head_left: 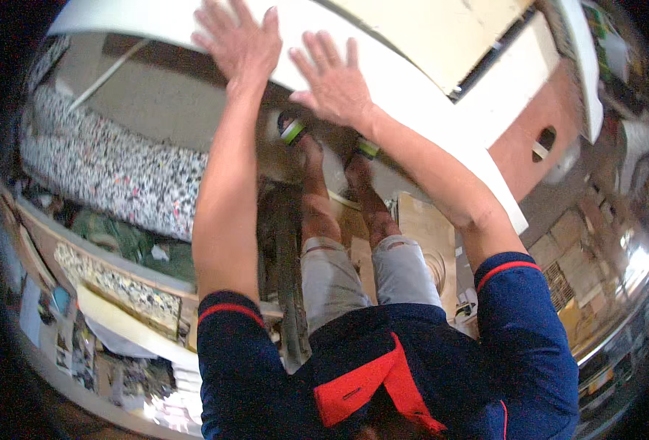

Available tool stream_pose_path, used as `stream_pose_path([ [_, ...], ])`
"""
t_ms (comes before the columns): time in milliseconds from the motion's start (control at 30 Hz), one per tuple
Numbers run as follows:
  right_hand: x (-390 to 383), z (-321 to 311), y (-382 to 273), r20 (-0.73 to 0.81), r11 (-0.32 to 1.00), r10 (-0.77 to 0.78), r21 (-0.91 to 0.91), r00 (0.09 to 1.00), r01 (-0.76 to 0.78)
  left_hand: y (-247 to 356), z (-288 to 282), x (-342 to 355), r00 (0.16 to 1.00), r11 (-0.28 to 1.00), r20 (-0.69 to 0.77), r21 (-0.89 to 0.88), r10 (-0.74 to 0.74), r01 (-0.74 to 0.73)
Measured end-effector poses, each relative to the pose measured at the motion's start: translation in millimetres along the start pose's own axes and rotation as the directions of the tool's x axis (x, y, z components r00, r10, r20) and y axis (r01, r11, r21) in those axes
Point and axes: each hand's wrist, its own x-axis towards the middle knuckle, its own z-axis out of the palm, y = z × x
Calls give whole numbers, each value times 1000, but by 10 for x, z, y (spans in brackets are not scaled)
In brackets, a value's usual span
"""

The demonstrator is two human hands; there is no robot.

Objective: The person positions a white foam piece against a wooden mold, then uses a hand saw to cut and shape the foam along the mold's edge. The person repeatedly checks fit and removes excess foam with the saw.

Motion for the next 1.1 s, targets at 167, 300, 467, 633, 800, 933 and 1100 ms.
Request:
stream_pose_path([
  [167,-535,-226,241,157,991,135,-41,978,-130,272,101,-360,977,988,156,-77,148,-137],
  [300,-718,-193,261,109,987,148,39,983,-153,278,133,-380,978,971,77,-159,194,-180],
  [467,-1298,-274,654,211,944,325,-19,922,-329,280,69,-351,964,992,236,-13,124,-124],
  [633,-1589,-57,824,-10,946,323,41,946,-323,385,90,-377,977,989,170,40,131,-140],
  [800,-1774,-62,817,-14,928,370,41,929,-370,320,52,-318,956,983,278,125,95,-134],
  [933,-1840,-115,851,191,919,393,-64,899,-389,462,-61,-312,961,994,266,59,69,-87],
  [1100,-2225,-37,891,-40,875,482,-23,875,-483,857,-126,-458,916,974,386,146,105,-173],
])
